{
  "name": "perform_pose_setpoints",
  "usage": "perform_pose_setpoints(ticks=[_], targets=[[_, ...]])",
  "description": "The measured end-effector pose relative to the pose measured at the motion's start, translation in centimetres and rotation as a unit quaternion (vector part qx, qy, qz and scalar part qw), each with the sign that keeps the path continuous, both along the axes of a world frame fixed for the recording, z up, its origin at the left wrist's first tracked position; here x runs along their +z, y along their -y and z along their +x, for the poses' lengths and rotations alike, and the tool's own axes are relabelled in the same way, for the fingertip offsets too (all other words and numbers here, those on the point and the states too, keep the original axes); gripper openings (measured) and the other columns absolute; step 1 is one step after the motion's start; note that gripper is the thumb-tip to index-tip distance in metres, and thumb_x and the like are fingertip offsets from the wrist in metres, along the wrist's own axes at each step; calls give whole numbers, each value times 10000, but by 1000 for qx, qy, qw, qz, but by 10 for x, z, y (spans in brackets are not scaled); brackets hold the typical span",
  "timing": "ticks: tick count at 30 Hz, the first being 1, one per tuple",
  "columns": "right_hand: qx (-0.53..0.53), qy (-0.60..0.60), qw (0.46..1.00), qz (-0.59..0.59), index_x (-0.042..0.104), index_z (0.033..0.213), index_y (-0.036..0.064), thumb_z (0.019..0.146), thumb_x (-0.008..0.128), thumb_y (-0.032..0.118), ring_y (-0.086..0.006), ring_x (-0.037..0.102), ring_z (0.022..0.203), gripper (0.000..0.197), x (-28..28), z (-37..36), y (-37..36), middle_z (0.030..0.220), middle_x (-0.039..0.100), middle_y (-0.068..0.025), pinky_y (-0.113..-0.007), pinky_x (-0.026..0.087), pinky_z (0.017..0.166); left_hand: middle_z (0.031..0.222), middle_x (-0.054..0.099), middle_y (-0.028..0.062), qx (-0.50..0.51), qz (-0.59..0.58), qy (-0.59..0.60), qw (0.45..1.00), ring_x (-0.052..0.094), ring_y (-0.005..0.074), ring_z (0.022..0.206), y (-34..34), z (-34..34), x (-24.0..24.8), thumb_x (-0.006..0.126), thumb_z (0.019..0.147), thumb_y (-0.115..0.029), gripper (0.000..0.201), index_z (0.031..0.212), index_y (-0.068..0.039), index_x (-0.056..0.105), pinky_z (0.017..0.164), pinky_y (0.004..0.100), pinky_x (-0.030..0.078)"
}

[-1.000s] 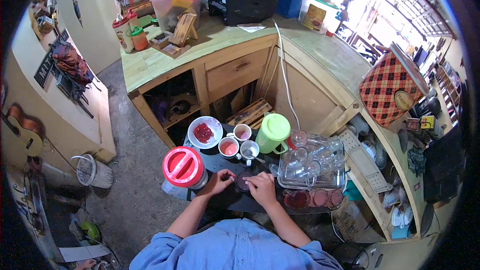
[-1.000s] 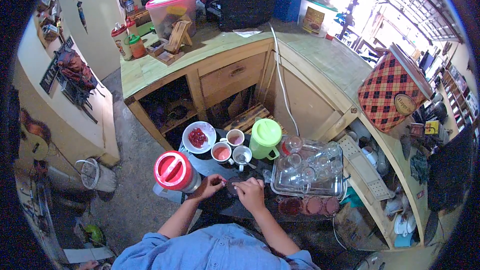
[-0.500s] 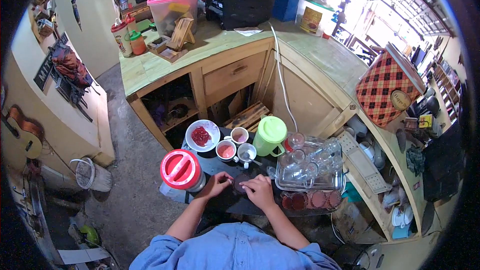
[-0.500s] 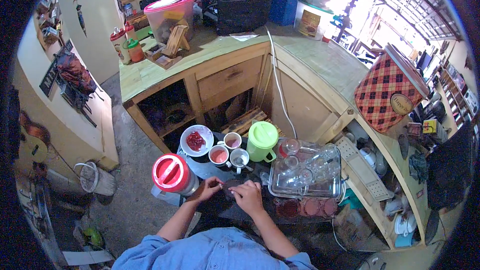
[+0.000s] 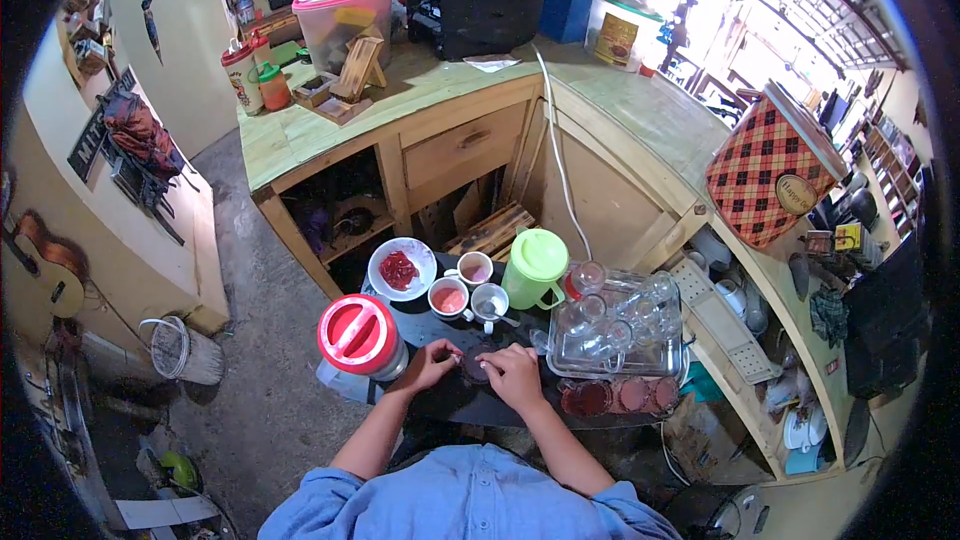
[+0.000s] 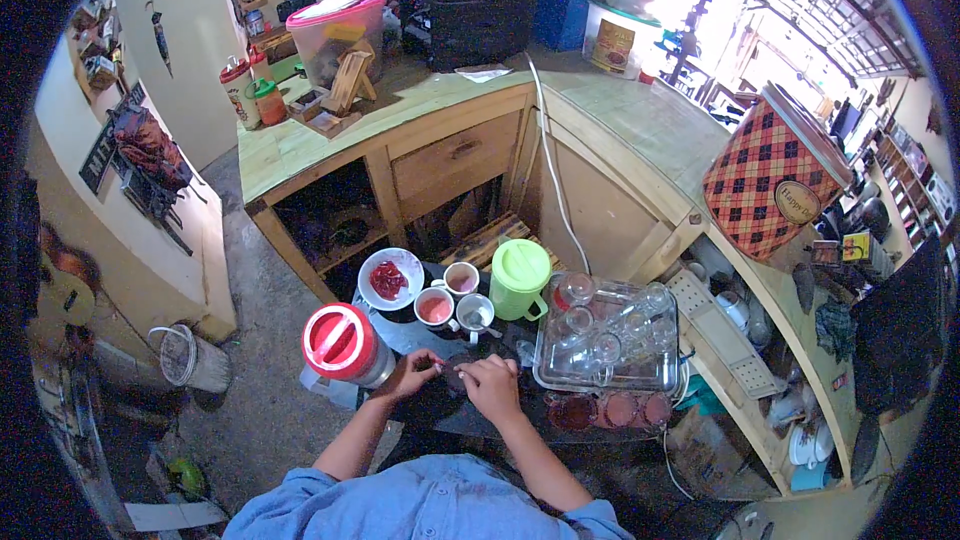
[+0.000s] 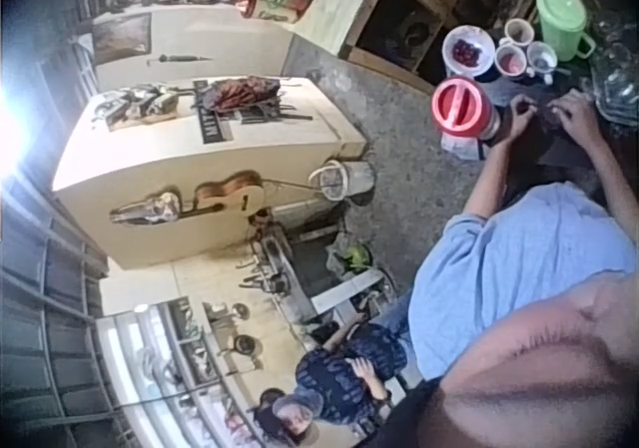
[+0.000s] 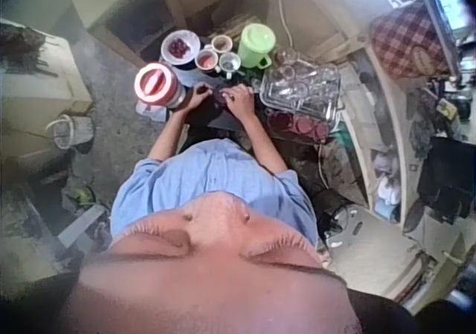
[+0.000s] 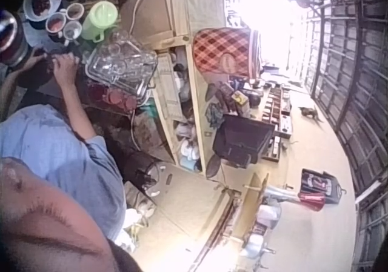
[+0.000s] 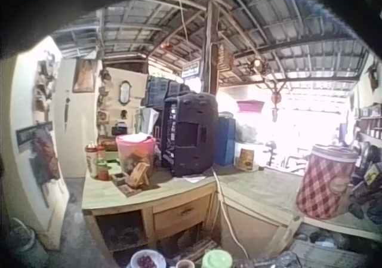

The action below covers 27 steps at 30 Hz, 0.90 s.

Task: Rim a glass with salt and add cherries and liquid to several small glasses.

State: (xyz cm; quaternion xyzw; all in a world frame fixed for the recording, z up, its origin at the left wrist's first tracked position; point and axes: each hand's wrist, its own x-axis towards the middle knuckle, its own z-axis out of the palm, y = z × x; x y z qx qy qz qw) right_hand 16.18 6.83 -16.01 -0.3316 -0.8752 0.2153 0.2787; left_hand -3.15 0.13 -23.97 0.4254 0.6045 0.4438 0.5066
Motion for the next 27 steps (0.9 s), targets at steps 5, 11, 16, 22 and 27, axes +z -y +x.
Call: perform_pose_setpoints(ticks=[5, 11, 16, 22, 27], targets=[[-28, -11, 999, 40, 713, 812, 152, 730, 671, 143, -189, 568, 762, 92, -1, -2, 0, 775, 665, -3, -341, 379, 712, 883, 630, 34, 1, 11, -39, 999, 586, 112, 846, 1, -1, -6, 597, 861, -124, 140, 962, -27, 587, 764, 263, 462], [-21, -48, 998, 33, 712, 803, 146, 729, 673, 142, -196, 565, 737, 84, -1, -4, 0, 737, 654, -8, -342, 377, 714, 885, 624, 15, 11, 11, -18, 1000, 560, 103, 864, 0, 0, -4, 650, 832, -165, 151, 920, -52, 605, 809, 280, 445], [-8, -48, 999, 5, 712, 798, 142, 718, 671, 138, -193, 559, 744, 89, -2, -2, -1, 729, 650, -6, -345, 371, 728, 878, 619, 17, -2, -10, -22, 1000, 559, 102, 862, 0, -1, 1, 642, 837, -165, 152, 924, -46, 604, 807, 283, 445], [-2, -31, 1000, 0, 712, 789, 150, 715, 667, 134, -192, 559, 748, 89, 2, -5, -1, 735, 649, 0, -347, 369, 723, 902, 618, 28, -4, 4, -32, 999, 560, 112, 885, 1, -3, -3, 633, 845, -160, 160, 938, -36, 596, 827, 291, 443], [-15, -18, 1000, 19, 712, 790, 152, 719, 670, 140, -190, 561, 752, 83, -3, -2, -3, 744, 651, 0, -348, 368, 716, 912, 619, 34, -7, 1, -7, 1000, 560, 119, 894, 0, -2, 7, 635, 844, -168, 169, 942, -38, 590, 831, 294, 443]])
